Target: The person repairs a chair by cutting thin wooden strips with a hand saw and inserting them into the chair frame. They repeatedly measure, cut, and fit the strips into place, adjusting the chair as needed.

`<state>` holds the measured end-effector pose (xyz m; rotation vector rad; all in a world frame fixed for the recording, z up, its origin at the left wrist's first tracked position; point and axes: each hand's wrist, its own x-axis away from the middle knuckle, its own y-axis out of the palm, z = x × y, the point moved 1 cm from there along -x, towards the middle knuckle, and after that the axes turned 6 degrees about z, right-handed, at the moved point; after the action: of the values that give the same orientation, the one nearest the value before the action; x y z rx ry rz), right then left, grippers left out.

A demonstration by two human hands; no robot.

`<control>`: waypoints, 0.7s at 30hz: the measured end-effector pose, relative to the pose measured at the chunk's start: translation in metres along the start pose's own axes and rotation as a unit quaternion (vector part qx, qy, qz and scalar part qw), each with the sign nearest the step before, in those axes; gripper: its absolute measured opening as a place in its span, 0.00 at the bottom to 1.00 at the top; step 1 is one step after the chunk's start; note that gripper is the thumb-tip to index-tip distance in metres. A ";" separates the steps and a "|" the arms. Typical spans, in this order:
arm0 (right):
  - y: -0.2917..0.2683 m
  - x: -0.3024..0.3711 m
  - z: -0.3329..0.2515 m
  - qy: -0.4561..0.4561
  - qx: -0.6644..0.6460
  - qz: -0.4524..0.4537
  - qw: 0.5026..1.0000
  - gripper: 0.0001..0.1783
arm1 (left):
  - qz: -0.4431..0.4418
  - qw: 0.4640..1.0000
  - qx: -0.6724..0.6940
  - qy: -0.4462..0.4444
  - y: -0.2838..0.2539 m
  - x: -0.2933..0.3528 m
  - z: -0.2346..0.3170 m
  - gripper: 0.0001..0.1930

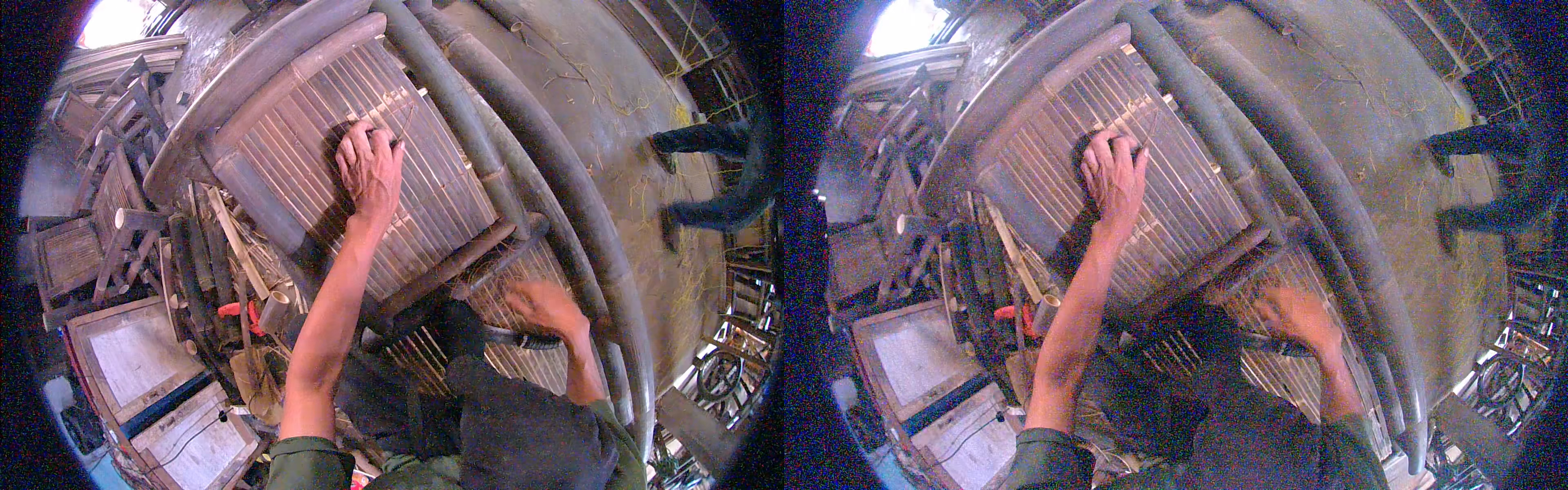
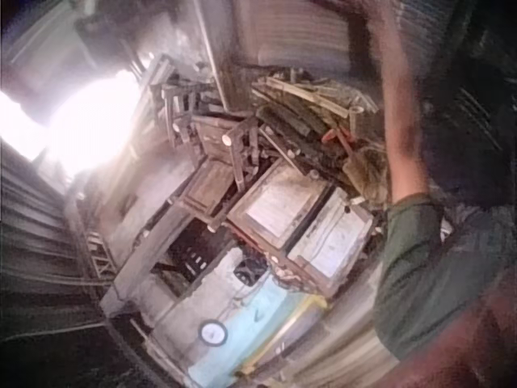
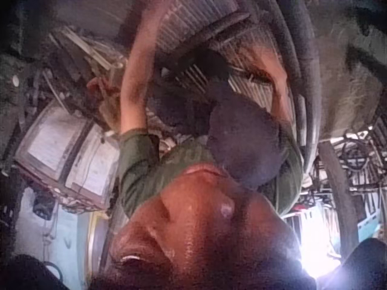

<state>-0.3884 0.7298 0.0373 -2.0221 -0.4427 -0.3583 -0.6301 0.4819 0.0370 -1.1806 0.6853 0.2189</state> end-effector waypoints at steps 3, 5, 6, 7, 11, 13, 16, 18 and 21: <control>-0.044 -0.048 -0.048 -0.034 -0.106 0.236 0.965 0.19 | -0.025 0.999 -0.021 -0.021 -0.006 0.001 -0.002 0.11; -0.057 -0.089 -0.068 -0.058 -0.212 0.306 0.926 0.19 | -0.082 0.991 0.050 -0.092 -0.013 -0.005 0.004 0.11; -0.052 -0.113 -0.071 -0.055 -0.266 0.313 0.910 0.18 | -0.131 0.972 0.117 -0.152 -0.019 -0.008 0.011 0.10; -0.045 -0.140 -0.074 -0.052 -0.344 0.255 0.902 0.19 | -0.181 0.943 0.181 -0.213 -0.023 -0.005 0.015 0.10; -0.030 -0.204 -0.105 -0.046 -0.648 0.126 0.750 0.21 | -0.230 0.915 0.307 -0.125 -0.047 0.024 0.027 0.10; -0.050 -0.201 -0.116 0.022 -0.755 0.090 0.649 0.21 | -0.336 0.895 0.264 -0.125 -0.065 0.023 0.031 0.09; -0.093 -0.164 -0.095 -0.055 -0.418 0.209 0.882 0.19 | -0.105 0.956 0.272 -0.025 -0.065 0.005 0.015 0.11; -0.121 -0.128 -0.079 -0.053 -0.271 0.210 0.938 0.17 | -0.040 0.952 0.291 0.080 -0.050 -0.021 0.031 0.14; -0.157 -0.088 -0.078 -0.080 -0.249 0.335 0.905 0.14 | -0.059 0.922 0.333 0.189 -0.026 -0.047 0.043 0.13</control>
<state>-0.5431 0.7157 0.1576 -2.5589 0.2999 0.1439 -0.6370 0.5190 0.0941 -0.5984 0.9269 -0.3391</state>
